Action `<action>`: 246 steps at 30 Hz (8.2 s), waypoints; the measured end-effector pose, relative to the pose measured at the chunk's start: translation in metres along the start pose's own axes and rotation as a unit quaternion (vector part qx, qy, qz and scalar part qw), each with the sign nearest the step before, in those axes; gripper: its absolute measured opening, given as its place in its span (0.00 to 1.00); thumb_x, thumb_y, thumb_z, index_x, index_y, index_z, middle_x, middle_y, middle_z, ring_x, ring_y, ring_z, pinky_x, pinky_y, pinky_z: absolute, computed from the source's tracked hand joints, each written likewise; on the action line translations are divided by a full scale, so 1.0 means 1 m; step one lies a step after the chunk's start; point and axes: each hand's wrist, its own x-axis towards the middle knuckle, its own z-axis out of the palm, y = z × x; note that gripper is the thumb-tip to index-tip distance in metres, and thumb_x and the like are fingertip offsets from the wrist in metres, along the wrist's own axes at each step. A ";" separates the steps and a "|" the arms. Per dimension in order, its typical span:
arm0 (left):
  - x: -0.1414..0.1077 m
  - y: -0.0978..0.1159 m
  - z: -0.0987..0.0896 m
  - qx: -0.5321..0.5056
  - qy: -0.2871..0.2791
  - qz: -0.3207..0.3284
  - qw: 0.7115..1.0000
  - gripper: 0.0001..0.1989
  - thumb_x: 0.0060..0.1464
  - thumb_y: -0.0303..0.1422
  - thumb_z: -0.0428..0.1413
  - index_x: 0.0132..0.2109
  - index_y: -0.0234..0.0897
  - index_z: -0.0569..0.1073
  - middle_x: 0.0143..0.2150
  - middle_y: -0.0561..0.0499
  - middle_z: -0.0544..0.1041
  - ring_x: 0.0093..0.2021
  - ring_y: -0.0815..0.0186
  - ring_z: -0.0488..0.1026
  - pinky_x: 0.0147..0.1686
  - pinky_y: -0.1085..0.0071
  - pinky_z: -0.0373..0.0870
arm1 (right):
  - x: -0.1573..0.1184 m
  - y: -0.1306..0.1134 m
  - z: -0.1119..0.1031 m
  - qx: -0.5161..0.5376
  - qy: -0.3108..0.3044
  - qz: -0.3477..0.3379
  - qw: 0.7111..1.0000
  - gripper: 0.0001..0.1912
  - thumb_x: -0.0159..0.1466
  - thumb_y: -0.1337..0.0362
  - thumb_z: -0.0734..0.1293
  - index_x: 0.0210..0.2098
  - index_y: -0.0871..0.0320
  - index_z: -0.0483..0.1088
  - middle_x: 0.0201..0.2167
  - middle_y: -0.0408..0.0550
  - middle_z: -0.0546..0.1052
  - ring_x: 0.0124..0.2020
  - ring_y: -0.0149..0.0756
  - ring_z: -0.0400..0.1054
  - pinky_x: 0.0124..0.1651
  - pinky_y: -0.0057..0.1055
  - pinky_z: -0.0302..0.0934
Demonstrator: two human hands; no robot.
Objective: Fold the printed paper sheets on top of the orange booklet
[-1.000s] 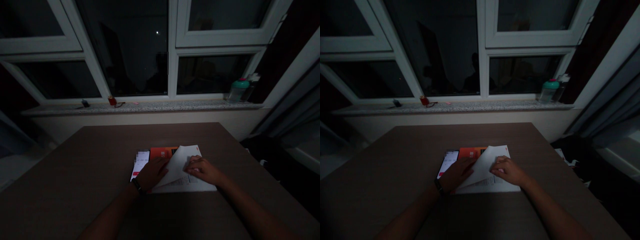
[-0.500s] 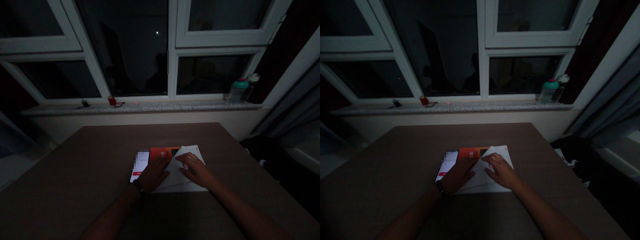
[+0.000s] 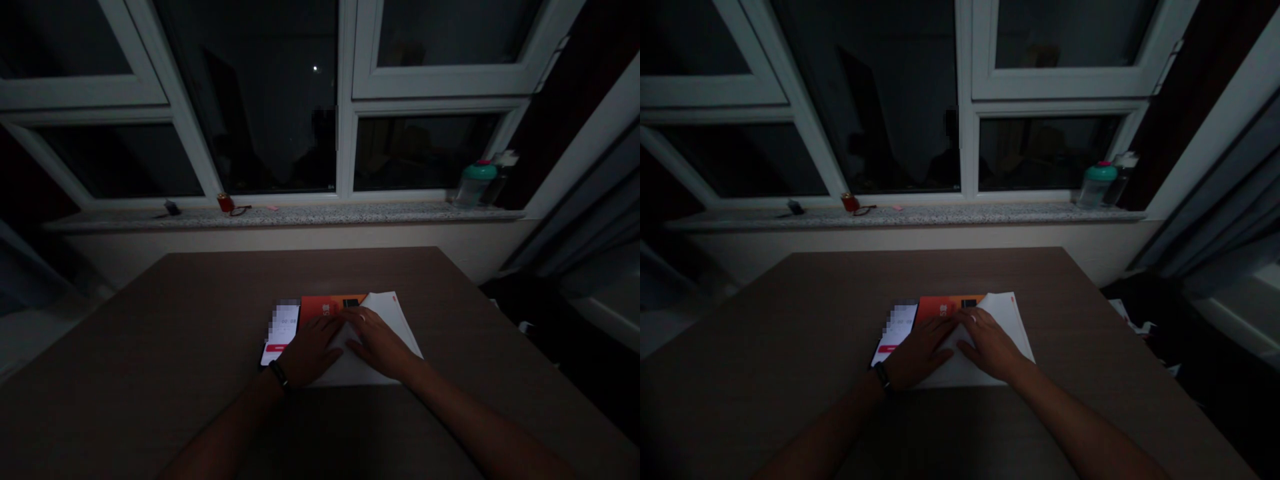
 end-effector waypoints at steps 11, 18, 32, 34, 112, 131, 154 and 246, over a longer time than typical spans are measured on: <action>0.001 0.002 -0.008 -0.004 0.011 -0.007 1.000 0.24 0.65 0.37 0.51 0.65 0.42 0.58 0.63 0.45 0.64 0.62 0.58 0.61 0.61 0.56 0.59 | -0.001 0.006 0.006 0.008 -0.012 0.006 1.000 0.34 0.63 0.64 0.68 0.65 0.54 0.52 0.60 0.56 0.63 0.62 0.46 0.56 0.64 0.48 0.54; 0.001 -0.007 -0.006 0.032 0.020 -0.019 0.999 0.19 0.68 0.34 0.45 0.64 0.42 0.60 0.64 0.45 0.64 0.62 0.59 0.62 0.61 0.56 0.60 | -0.003 0.011 0.008 0.018 -0.023 0.015 0.999 0.41 0.58 0.64 0.72 0.65 0.52 0.50 0.61 0.55 0.62 0.63 0.46 0.55 0.64 0.48 0.54; -0.003 -0.014 -0.003 0.069 -0.005 -0.002 0.998 0.21 0.68 0.32 0.47 0.66 0.43 0.57 0.67 0.44 0.58 0.64 0.57 0.59 0.60 0.55 0.61 | -0.006 0.015 0.004 0.040 -0.056 0.038 0.997 0.43 0.57 0.63 0.73 0.67 0.50 0.50 0.63 0.55 0.61 0.65 0.47 0.53 0.65 0.49 0.52; -0.003 -0.015 -0.002 0.067 -0.007 0.003 0.998 0.22 0.67 0.32 0.48 0.66 0.43 0.57 0.67 0.44 0.58 0.64 0.57 0.59 0.61 0.54 0.61 | -0.007 0.015 0.003 0.044 -0.058 0.039 0.997 0.43 0.57 0.63 0.73 0.67 0.50 0.50 0.64 0.55 0.60 0.65 0.46 0.53 0.65 0.49 0.52; -0.009 -0.022 -0.010 0.062 -0.049 -0.016 0.997 0.25 0.64 0.25 0.50 0.66 0.43 0.58 0.67 0.44 0.58 0.65 0.56 0.57 0.63 0.55 0.58 | -0.020 0.040 -0.030 0.021 -0.122 0.054 0.991 0.59 0.49 0.54 0.78 0.70 0.50 0.43 0.70 0.54 0.48 0.71 0.51 0.39 0.69 0.50 0.42; -0.012 -0.030 -0.006 0.058 -0.042 -0.014 0.997 0.23 0.65 0.28 0.48 0.65 0.45 0.59 0.67 0.44 0.58 0.65 0.56 0.57 0.63 0.53 0.58 | -0.028 0.050 -0.041 -0.035 -0.128 0.134 0.982 0.66 0.48 0.52 0.77 0.71 0.55 0.30 0.72 0.56 0.40 0.71 0.51 0.34 0.69 0.47 0.37; 0.007 0.006 -0.009 0.009 -0.018 -0.048 0.999 0.19 0.65 0.33 0.48 0.62 0.39 0.62 0.64 0.43 0.63 0.64 0.55 0.59 0.63 0.53 0.57 | -0.057 0.064 -0.058 -0.013 -0.162 0.200 0.966 0.66 0.46 0.55 0.77 0.71 0.56 0.34 0.69 0.62 0.51 0.68 0.63 0.45 0.64 0.54 0.51; 0.051 0.051 0.031 0.019 0.021 0.022 0.999 0.24 0.64 0.40 0.50 0.63 0.38 0.60 0.64 0.43 0.62 0.64 0.54 0.57 0.63 0.52 0.56 | -0.047 0.041 -0.026 -0.030 0.037 0.060 0.997 0.32 0.67 0.61 0.62 0.68 0.52 0.47 0.65 0.54 0.57 0.66 0.46 0.51 0.66 0.49 0.53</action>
